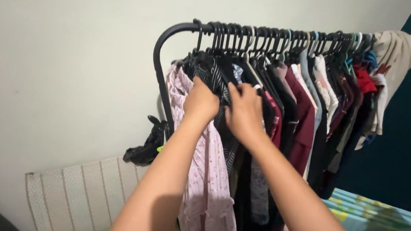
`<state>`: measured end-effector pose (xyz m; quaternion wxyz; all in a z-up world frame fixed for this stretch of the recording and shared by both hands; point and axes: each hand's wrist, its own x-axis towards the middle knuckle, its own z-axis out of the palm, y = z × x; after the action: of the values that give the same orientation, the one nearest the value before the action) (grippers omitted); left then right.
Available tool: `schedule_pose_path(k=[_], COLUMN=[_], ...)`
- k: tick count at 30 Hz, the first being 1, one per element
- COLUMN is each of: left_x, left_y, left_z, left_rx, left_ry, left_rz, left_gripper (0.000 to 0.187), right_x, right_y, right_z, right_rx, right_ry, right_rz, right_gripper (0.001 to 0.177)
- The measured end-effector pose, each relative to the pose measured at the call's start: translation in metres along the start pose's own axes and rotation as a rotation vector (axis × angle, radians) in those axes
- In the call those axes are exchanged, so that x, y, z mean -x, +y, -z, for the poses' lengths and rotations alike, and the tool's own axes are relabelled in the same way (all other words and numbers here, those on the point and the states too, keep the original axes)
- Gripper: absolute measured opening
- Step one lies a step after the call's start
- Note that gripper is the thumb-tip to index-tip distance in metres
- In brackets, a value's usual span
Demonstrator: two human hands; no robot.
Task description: Browsing and organizing various garments on a hanging clothes rack.
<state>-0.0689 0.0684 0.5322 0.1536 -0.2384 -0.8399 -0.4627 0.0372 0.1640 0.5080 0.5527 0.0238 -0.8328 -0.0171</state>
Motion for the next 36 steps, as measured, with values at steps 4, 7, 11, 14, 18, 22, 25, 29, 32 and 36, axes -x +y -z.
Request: schedule_pose_path(k=[4, 7, 11, 14, 18, 22, 25, 29, 32, 36], left_x=[-0.003, -0.002, 0.001, -0.007, -0.031, -0.017, -0.014, -0.007, 0.000, -0.006], left_y=[0.001, 0.000, 0.021, 0.035, 0.012, 0.019, 0.023, 0.028, 0.025, 0.021], left_z=[0.000, -0.003, -0.001, -0.007, -0.039, -0.031, -0.031, -0.039, -0.042, -0.042], left_rx=[-0.014, -0.038, -0.073, -0.039, -0.071, -0.065, -0.138, -0.213, -0.224, -0.223], left_ry=[0.008, -0.012, 0.044, 0.055, 0.092, 0.014, 0.010, 0.087, 0.129, 0.125], left_rz=[0.019, 0.020, -0.059, -0.071, -0.023, 0.027, 0.012, -0.011, -0.011, -0.027], left_gripper=[0.058, 0.057, 0.088, 0.078, 0.061, 0.059, 0.058, 0.062, 0.065, 0.064], right_x=[-0.009, -0.023, -0.029, -0.022, -0.020, -0.022, -0.018, -0.009, 0.034, 0.164], right_y=[0.015, 0.025, 0.040, 0.063, 0.103, 0.076, 0.084, 0.084, 0.059, 0.016], right_z=[-0.031, -0.044, -0.047, -0.054, -0.047, 0.010, 0.001, -0.004, 0.001, -0.047], right_rx=[0.017, -0.050, -0.263, -0.308, -0.602, -0.216, -0.010, -0.001, -0.095, -0.456], right_ry=[-0.024, -0.095, -0.184, -0.253, -0.431, -0.398, -0.440, -0.307, 0.006, 0.151], right_rz=[0.048, -0.108, -0.104, -0.011, 0.006, -0.037, -0.003, 0.040, 0.031, 0.114], right_gripper=[0.049, 0.040, 0.041, 0.043, 0.034, 0.052, 0.055, 0.055, 0.049, 0.057])
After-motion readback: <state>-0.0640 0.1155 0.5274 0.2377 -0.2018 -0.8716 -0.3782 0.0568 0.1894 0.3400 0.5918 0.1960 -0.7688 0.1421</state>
